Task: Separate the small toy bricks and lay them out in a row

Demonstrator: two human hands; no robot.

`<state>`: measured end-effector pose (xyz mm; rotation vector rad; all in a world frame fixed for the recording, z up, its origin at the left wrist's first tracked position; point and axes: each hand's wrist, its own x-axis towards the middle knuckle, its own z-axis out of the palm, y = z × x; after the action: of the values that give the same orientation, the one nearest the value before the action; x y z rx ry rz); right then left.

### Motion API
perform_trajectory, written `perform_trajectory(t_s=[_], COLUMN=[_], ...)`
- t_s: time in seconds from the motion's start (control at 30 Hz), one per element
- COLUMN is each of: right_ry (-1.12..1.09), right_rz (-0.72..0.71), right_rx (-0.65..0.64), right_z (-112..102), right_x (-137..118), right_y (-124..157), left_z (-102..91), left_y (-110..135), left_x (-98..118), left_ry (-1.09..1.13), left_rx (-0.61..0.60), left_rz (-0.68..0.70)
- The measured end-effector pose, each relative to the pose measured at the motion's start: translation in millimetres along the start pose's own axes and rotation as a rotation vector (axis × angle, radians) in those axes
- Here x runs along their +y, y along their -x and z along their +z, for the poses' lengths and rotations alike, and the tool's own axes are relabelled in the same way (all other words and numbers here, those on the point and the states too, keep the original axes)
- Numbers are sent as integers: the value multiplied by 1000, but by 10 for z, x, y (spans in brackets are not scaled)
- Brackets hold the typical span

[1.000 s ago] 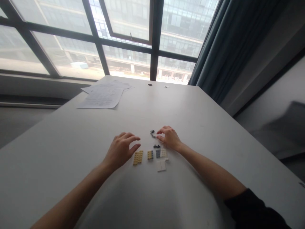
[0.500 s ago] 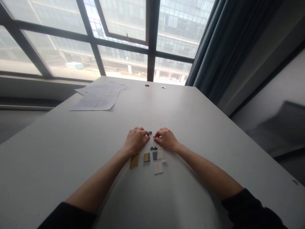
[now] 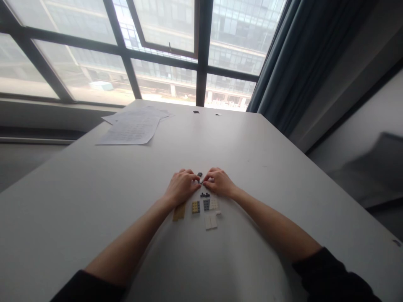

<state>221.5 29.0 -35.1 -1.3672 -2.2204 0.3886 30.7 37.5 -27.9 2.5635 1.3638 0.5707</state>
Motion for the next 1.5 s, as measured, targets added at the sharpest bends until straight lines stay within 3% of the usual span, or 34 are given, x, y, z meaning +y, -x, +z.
perform_trajectory(t_s=[0.4,0.83,1.03,1.17,1.3,1.5], right_ry=[-51,126,250,165,66,280], right_rz=[9,-20,-97,-43,2,-126], right_rx=[3,-97,-121,-80,-128,-140], right_z=[50,114,119,129,162,163], right_x=[-25,-317,-399,-390,-364,-473], right_y=[-64,-149,-140,-205,-291,-284], left_z=[-67,-150,-259,-324,-349,-343], left_y=[9,69,90,113,141,177], left_x=[-4,-80,-108,-154,-196,-204], left_ry=[-41,-122,-161,-170,-168,-150], left_rx=[-10,-52,-81,-92,-98,-92], left_rz=[-31,-100,-90,-92,-110,-117])
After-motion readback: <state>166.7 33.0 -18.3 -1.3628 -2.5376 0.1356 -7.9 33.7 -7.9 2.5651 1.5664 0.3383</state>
